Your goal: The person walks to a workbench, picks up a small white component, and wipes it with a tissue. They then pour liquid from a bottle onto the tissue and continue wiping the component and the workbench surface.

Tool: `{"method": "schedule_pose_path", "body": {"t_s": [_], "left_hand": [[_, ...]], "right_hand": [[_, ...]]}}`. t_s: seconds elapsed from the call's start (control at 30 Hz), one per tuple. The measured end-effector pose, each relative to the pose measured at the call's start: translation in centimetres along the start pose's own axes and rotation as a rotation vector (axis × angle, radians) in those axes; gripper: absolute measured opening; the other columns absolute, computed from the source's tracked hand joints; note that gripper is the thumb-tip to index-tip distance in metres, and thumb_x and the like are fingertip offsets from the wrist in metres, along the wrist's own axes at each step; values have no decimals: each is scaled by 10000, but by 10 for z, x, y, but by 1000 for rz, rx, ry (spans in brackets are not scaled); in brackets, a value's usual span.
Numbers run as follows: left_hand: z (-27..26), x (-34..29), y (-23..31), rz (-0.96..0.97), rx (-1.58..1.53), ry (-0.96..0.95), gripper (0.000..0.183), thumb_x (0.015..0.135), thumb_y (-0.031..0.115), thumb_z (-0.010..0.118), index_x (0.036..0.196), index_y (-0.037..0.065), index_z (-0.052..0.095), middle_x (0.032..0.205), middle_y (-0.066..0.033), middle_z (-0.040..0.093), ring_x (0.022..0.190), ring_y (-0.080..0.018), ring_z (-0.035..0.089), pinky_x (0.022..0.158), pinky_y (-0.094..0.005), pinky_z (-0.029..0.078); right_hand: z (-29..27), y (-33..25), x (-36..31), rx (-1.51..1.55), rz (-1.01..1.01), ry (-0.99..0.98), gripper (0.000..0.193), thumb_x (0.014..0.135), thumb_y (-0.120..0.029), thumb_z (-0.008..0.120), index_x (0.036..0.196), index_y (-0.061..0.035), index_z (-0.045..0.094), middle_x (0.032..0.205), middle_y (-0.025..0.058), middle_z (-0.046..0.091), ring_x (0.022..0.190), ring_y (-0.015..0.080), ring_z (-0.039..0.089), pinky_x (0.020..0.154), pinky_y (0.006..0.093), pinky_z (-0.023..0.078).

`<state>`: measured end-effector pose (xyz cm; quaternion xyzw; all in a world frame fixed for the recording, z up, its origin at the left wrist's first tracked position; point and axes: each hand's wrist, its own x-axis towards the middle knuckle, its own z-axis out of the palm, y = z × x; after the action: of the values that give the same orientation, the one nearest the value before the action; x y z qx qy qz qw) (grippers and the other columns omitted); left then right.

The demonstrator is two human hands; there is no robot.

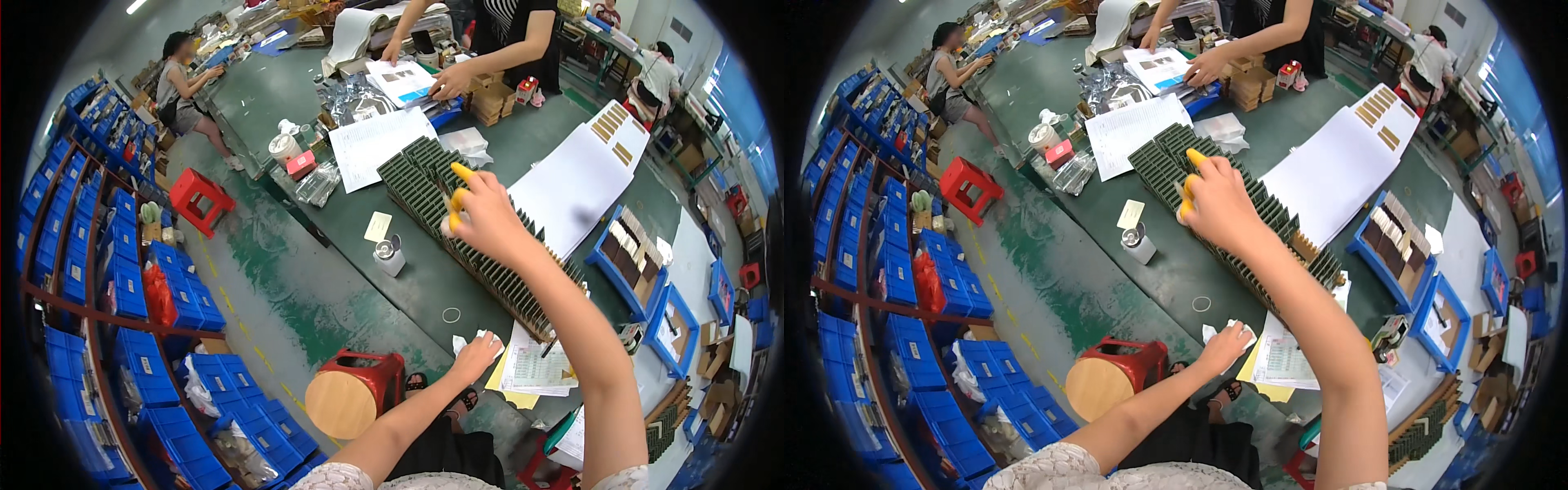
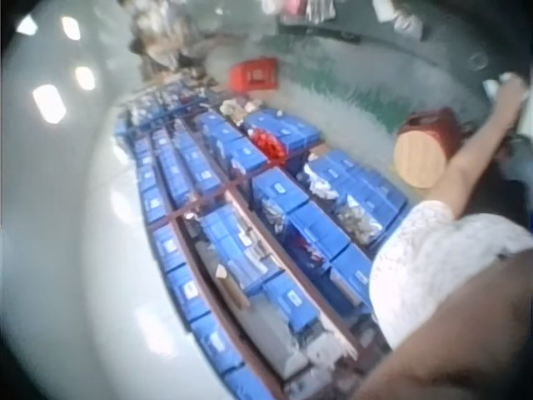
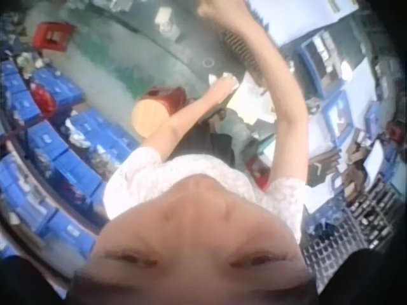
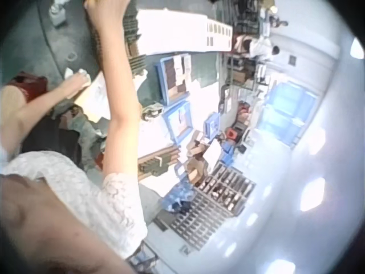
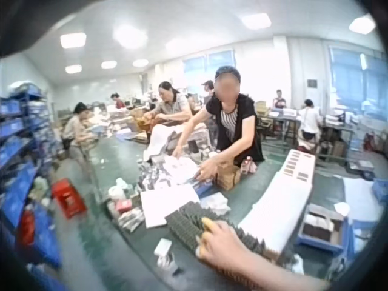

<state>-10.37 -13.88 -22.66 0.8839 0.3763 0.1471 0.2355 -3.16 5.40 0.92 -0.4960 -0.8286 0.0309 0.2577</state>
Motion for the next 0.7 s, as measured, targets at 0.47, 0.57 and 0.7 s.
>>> {"method": "schedule_pose_path", "body": {"t_s": [0.47, 0.57, 0.7], "left_hand": [[-62, -22, -10, -486, -612, 416, 309, 811, 160, 662, 1058, 30, 529, 941, -168, 539, 900, -367, 569, 789, -421, 457], [-130, -31, -46, -548, -402, 569, 259, 826, 172, 661, 978, 4, 537, 898, -173, 540, 846, -347, 552, 756, -408, 438], [-215, -23, -109, -583, -41, 644, 230, 860, 205, 629, 939, 18, 521, 923, -198, 535, 850, -407, 539, 737, -438, 449]], "right_hand": [[-3, -5, -79, 287, 149, 26, 186, 757, -82, 656, 908, 7, 594, 1309, 173, 499, 1157, 363, 444, 1017, 426, 351], [-25, -9, -165, 319, 413, 21, 193, 755, -66, 647, 926, -18, 572, 1345, 163, 480, 1161, 357, 438, 1007, 416, 338], [-22, -31, -259, 411, 633, -21, 180, 748, -51, 644, 910, -32, 569, 1332, 164, 487, 1156, 357, 444, 1005, 406, 329]]}}
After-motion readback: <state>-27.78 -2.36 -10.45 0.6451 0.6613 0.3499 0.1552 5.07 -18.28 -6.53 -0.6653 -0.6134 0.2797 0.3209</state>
